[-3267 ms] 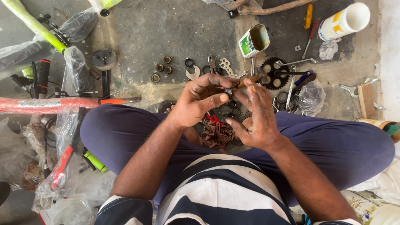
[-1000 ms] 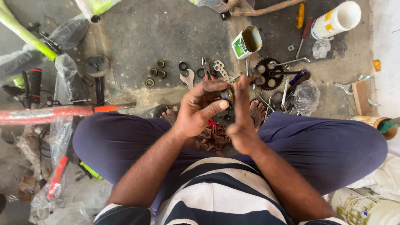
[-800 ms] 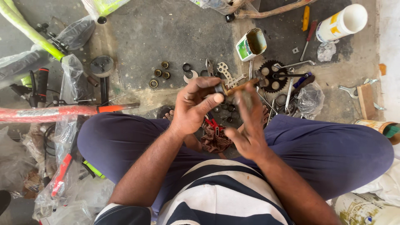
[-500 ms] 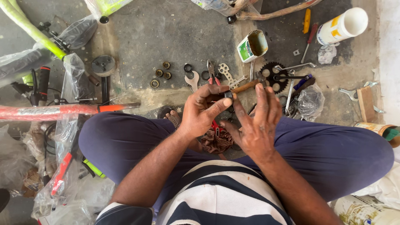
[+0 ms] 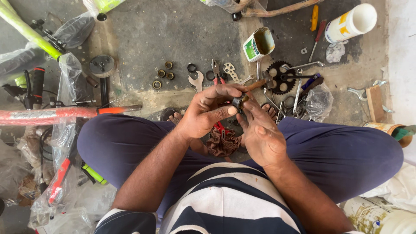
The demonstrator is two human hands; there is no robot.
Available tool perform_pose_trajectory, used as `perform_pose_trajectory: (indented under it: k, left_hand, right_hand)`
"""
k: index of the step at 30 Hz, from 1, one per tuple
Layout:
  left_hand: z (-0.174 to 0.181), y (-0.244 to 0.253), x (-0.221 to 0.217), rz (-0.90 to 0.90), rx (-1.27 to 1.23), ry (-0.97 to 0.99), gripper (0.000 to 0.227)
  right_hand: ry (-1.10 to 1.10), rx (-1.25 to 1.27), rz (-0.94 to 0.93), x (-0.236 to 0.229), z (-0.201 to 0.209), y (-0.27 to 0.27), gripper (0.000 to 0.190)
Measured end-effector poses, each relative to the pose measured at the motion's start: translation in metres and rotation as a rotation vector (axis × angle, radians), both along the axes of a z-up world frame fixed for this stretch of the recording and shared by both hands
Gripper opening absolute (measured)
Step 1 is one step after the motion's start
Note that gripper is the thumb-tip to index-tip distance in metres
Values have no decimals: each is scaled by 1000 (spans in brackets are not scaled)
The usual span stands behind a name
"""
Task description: The person sits on the floor and applies grease to small metal bearings using a yellow sponge. They pick up bearings one by one, coat them with grease, and place them back on the floor. The person also uses their fingers to spread the grease inside the bearings.
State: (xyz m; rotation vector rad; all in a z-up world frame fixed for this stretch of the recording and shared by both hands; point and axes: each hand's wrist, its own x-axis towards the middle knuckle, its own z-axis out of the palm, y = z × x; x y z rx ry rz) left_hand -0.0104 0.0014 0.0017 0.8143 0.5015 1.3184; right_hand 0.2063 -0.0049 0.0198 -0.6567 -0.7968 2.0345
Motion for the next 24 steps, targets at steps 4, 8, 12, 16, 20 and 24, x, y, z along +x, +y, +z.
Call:
perform_pose_trajectory:
  k: [4,8,12,16,20,24]
  left_hand:
    - [0,2,-7,32,29,-50,32]
    - [-2,-2,1,21,-18,-24,32]
    - [-1,2,1,93,-32,-51,33]
    - [-2,3,0,104,-80,-46,34]
    - [-3,-3,10,66,-144,-119,35]
    - [-7,3,5,152,-182,-300,33]
  right_hand:
    - [-135,69,4,2,4,2,58]
    - [-82,157,10,3,4,3,56]
    - [-172,135,20,-2,9,7,60]
    - [-213,225,15,-6,11,11,65]
    - [-21,235,62,-9,7,6,67]
    - [-54,78,78,-9,4,7,84]
